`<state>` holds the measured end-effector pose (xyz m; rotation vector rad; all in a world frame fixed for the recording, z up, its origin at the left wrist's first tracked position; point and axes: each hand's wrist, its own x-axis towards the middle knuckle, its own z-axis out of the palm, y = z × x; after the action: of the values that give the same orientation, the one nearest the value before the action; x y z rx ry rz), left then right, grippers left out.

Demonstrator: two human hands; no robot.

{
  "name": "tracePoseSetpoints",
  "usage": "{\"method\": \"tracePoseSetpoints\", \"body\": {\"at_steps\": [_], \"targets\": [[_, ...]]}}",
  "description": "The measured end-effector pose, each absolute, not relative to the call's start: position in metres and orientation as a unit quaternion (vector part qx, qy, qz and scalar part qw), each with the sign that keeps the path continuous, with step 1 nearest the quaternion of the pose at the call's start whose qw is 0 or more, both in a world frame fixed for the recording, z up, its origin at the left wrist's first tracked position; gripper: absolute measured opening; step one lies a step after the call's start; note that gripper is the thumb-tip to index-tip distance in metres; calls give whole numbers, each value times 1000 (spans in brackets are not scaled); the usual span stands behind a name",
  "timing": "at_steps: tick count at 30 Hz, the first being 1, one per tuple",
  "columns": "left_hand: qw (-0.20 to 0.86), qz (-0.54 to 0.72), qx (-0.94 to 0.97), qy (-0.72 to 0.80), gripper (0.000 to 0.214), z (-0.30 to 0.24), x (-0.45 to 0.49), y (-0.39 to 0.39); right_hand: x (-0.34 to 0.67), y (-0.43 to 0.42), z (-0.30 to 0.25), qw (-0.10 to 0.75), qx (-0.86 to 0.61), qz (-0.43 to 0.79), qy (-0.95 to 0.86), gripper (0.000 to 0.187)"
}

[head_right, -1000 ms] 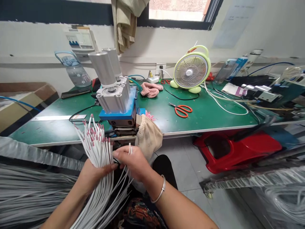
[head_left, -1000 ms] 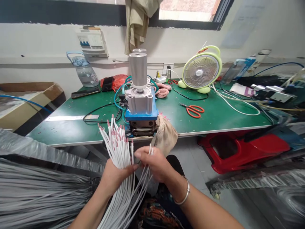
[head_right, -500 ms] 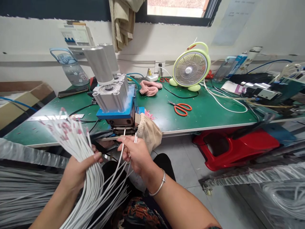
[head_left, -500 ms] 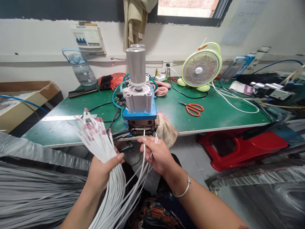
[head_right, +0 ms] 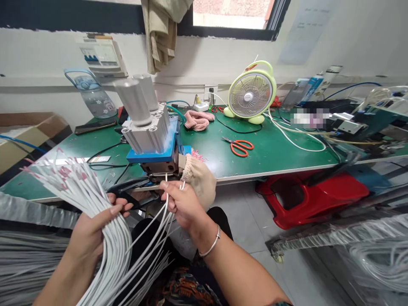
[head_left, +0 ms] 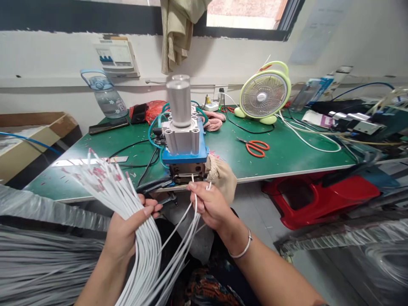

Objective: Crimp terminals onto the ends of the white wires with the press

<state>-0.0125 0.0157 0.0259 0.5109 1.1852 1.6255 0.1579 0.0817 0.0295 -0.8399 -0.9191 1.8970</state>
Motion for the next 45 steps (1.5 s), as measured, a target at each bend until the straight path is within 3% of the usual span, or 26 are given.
{"method": "tracePoseSetpoints", "body": {"at_steps": [6,18,25,45], "targets": [[493,637,311,504,27,17,-3,13,165,62,17,308,-339,748,-480,32],[484,546,371,574,18,1,22,3,151,50,-3,354,-293,850,-256,49],[476,518,405,584,14,-5,21,-1,141,41,4,325,-222,871,-294,59],[455,573,352,584,21,-21,18,-4,138,32,-11,352,-278,852,-268,49]]}}
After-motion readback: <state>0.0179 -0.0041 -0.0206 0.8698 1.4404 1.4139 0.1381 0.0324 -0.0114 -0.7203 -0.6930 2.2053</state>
